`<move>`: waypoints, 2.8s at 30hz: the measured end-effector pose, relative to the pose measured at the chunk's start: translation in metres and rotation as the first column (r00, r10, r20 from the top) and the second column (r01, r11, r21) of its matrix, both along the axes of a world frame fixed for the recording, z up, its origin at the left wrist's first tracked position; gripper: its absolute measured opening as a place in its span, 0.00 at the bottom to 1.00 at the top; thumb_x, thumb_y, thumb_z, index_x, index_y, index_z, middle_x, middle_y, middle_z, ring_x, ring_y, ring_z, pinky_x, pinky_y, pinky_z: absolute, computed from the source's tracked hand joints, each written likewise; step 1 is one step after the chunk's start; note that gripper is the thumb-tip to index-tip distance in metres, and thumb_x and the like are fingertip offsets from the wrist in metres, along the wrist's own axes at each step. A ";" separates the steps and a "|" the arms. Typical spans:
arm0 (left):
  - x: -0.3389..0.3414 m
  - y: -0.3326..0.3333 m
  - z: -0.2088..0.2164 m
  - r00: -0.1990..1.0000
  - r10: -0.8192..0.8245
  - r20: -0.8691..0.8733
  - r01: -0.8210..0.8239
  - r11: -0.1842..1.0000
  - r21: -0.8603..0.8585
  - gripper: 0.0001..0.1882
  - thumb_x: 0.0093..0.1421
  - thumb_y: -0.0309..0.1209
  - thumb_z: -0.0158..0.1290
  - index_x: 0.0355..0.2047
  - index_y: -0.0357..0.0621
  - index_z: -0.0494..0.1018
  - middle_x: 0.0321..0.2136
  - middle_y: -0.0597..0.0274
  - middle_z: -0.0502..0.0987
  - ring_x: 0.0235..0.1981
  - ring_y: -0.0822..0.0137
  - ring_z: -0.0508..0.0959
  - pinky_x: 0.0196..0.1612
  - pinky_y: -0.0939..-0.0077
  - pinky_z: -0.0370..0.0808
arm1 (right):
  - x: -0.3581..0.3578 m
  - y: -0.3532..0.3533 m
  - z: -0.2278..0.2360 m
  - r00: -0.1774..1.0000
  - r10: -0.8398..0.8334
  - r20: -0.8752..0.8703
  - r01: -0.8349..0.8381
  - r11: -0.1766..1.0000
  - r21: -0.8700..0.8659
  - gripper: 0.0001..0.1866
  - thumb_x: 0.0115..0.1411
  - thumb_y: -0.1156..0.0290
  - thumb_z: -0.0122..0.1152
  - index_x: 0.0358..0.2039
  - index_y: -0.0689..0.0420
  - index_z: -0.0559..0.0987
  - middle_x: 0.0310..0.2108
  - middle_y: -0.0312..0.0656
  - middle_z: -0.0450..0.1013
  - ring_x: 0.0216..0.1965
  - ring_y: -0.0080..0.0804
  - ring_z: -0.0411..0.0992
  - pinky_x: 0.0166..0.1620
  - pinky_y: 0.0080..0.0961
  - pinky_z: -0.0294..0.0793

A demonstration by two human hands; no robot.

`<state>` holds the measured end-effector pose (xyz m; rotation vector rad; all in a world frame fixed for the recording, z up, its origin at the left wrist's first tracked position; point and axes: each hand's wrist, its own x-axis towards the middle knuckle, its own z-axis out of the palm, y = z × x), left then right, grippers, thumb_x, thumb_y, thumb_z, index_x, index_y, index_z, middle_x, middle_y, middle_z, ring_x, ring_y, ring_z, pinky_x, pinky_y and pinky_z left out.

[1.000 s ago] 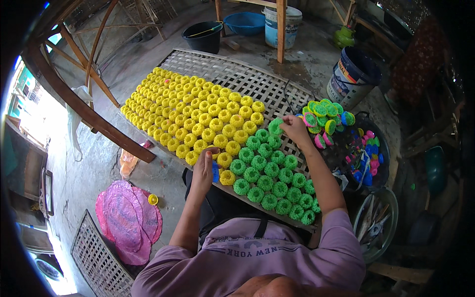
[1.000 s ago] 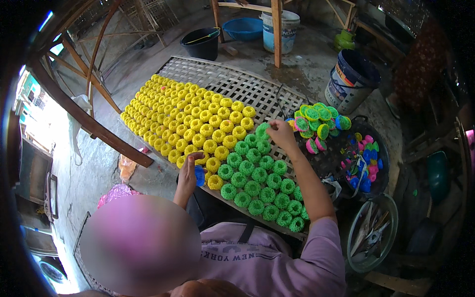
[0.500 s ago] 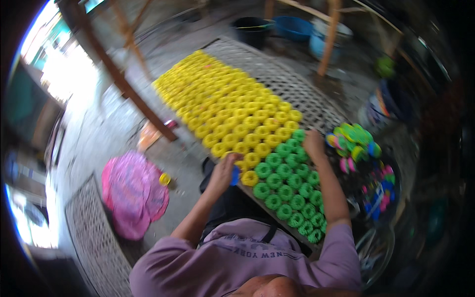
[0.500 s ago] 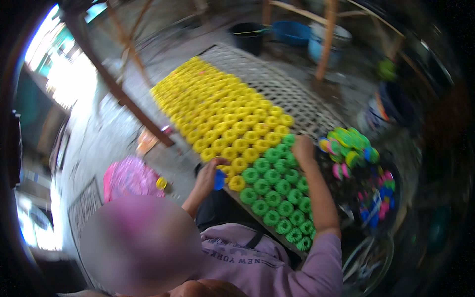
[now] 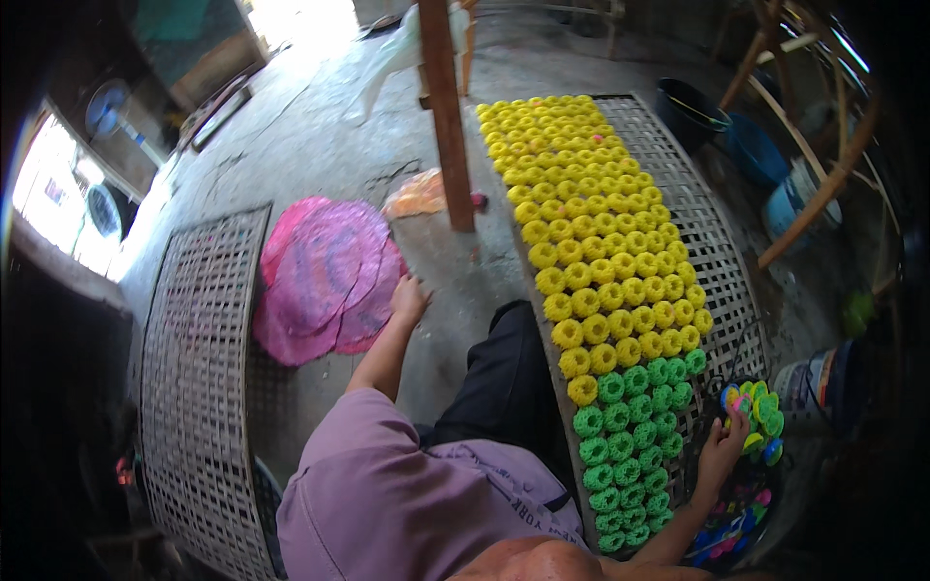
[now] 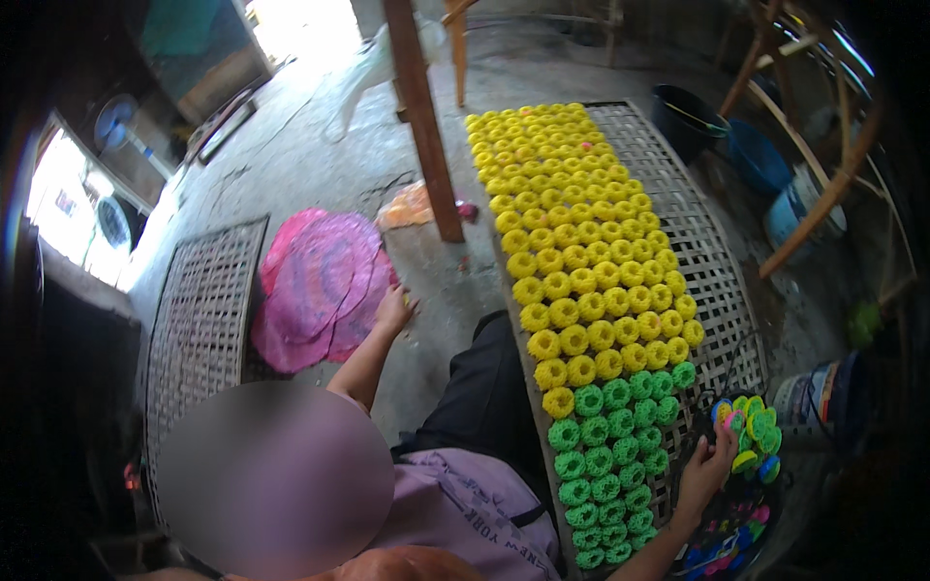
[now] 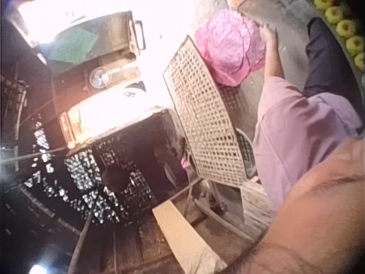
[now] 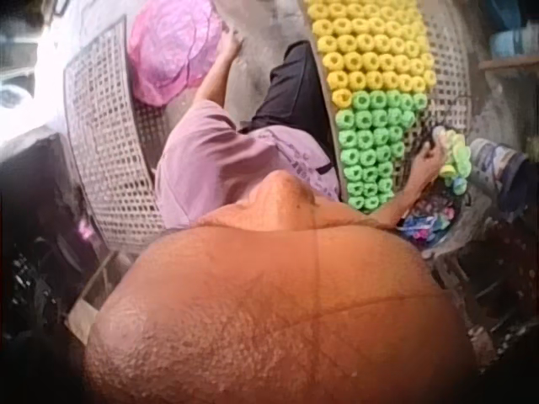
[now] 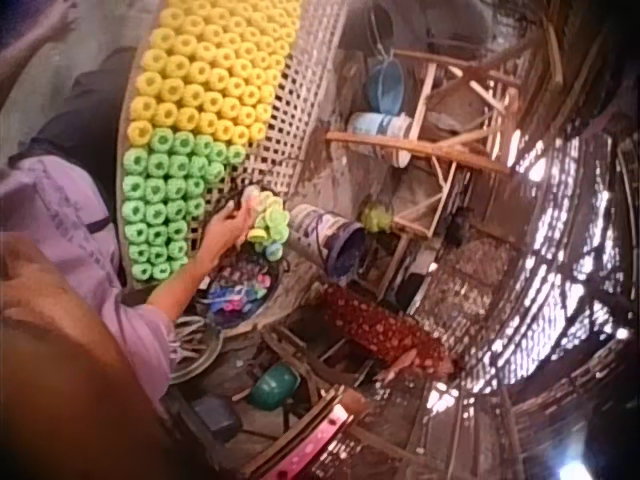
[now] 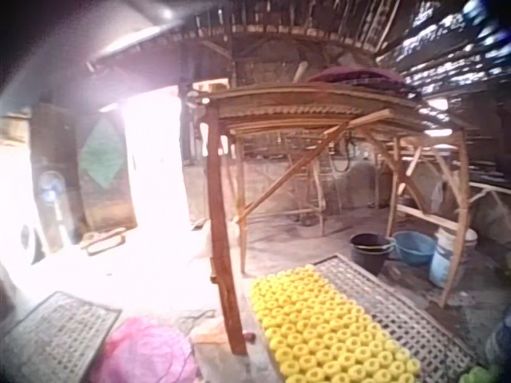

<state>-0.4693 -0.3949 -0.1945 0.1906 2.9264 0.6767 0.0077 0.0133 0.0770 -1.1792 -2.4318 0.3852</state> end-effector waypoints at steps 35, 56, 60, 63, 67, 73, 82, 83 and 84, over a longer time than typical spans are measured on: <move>0.561 0.349 0.281 0.352 -0.865 -0.358 0.483 -0.160 0.861 0.50 0.55 0.60 0.58 0.64 0.38 0.52 0.59 0.38 0.65 0.58 0.52 0.69 0.61 0.58 0.66 | 0.278 0.036 -0.039 -0.052 -0.823 -0.566 -0.842 0.341 -0.418 0.20 0.64 0.55 0.58 0.48 0.56 0.73 0.41 0.44 0.73 0.40 0.40 0.76 0.47 0.40 0.79; 0.682 0.336 0.279 -0.271 -0.763 -0.586 0.850 -0.476 0.226 0.46 0.52 0.30 0.66 0.67 0.41 0.53 0.65 0.48 0.58 0.62 0.51 0.64 0.60 0.55 0.65 | 0.423 -0.020 -0.040 0.237 -0.365 -0.900 -0.454 0.778 -0.435 0.26 0.58 0.72 0.65 0.56 0.60 0.70 0.47 0.41 0.74 0.41 0.29 0.75 0.42 0.28 0.79; 0.685 0.334 0.287 -0.255 -0.763 -0.594 0.821 -0.495 0.284 0.41 0.58 0.35 0.62 0.66 0.39 0.54 0.64 0.47 0.60 0.58 0.50 0.66 0.60 0.54 0.65 | 0.579 -0.037 -0.035 -0.230 -0.180 -0.956 0.302 0.921 -0.246 0.23 0.57 0.68 0.64 0.52 0.57 0.72 0.46 0.40 0.75 0.40 0.28 0.76 0.40 0.26 0.78; 0.664 0.337 0.285 -0.268 -0.781 -0.564 0.812 -0.498 0.303 0.35 0.61 0.33 0.57 0.65 0.40 0.56 0.63 0.48 0.62 0.54 0.53 0.70 0.55 0.58 0.68 | 0.712 -0.122 -0.049 -0.533 0.119 -0.838 0.621 0.728 -0.292 0.17 0.59 0.73 0.58 0.48 0.64 0.72 0.39 0.47 0.76 0.42 0.39 0.77 0.47 0.34 0.78; 0.628 0.357 0.264 -0.278 -0.842 -0.462 0.785 -0.477 0.397 0.35 0.61 0.28 0.57 0.66 0.44 0.56 0.61 0.51 0.66 0.50 0.57 0.73 0.51 0.62 0.69 | 0.801 -0.245 -0.077 -0.556 0.768 -0.319 0.792 0.371 -0.485 0.13 0.59 0.83 0.51 0.46 0.68 0.70 0.41 0.53 0.73 0.40 0.45 0.76 0.46 0.37 0.82; 0.615 0.371 0.225 -0.309 -0.860 -0.406 0.709 -0.492 0.505 0.34 0.61 0.25 0.56 0.66 0.43 0.56 0.58 0.48 0.68 0.46 0.62 0.75 0.47 0.71 0.72 | 0.831 -0.368 -0.088 -0.285 0.943 -0.171 0.804 0.138 -0.578 0.14 0.68 0.76 0.36 0.48 0.68 0.67 0.43 0.51 0.69 0.41 0.44 0.75 0.45 0.32 0.84; 0.644 0.326 0.290 -0.243 -0.843 -0.480 0.731 -0.485 0.480 0.23 0.63 0.22 0.53 0.58 0.34 0.65 0.48 0.51 0.75 0.43 0.60 0.75 0.50 0.68 0.72 | 0.852 -0.481 -0.153 -0.264 0.965 0.000 0.910 0.249 -0.330 0.25 0.64 0.59 0.48 0.52 0.68 0.63 0.45 0.60 0.71 0.44 0.57 0.75 0.46 0.47 0.82; 0.642 0.327 0.295 -0.246 -0.847 -0.472 0.749 -0.475 0.462 0.24 0.60 0.19 0.54 0.58 0.34 0.66 0.48 0.51 0.75 0.42 0.61 0.76 0.50 0.68 0.72 | 0.844 -0.478 -0.156 -0.343 0.939 0.011 0.912 0.336 -0.234 0.35 0.61 0.52 0.54 0.58 0.67 0.61 0.48 0.63 0.70 0.48 0.61 0.73 0.48 0.52 0.80; 0.642 0.334 0.298 -0.232 -0.870 -0.434 0.784 -0.432 0.447 0.24 0.59 0.17 0.54 0.56 0.35 0.67 0.47 0.52 0.76 0.43 0.62 0.77 0.49 0.69 0.72 | 0.831 -0.477 -0.152 -0.409 0.908 -0.087 0.898 0.383 -0.217 0.39 0.62 0.48 0.52 0.62 0.65 0.58 0.51 0.63 0.69 0.48 0.60 0.73 0.48 0.51 0.80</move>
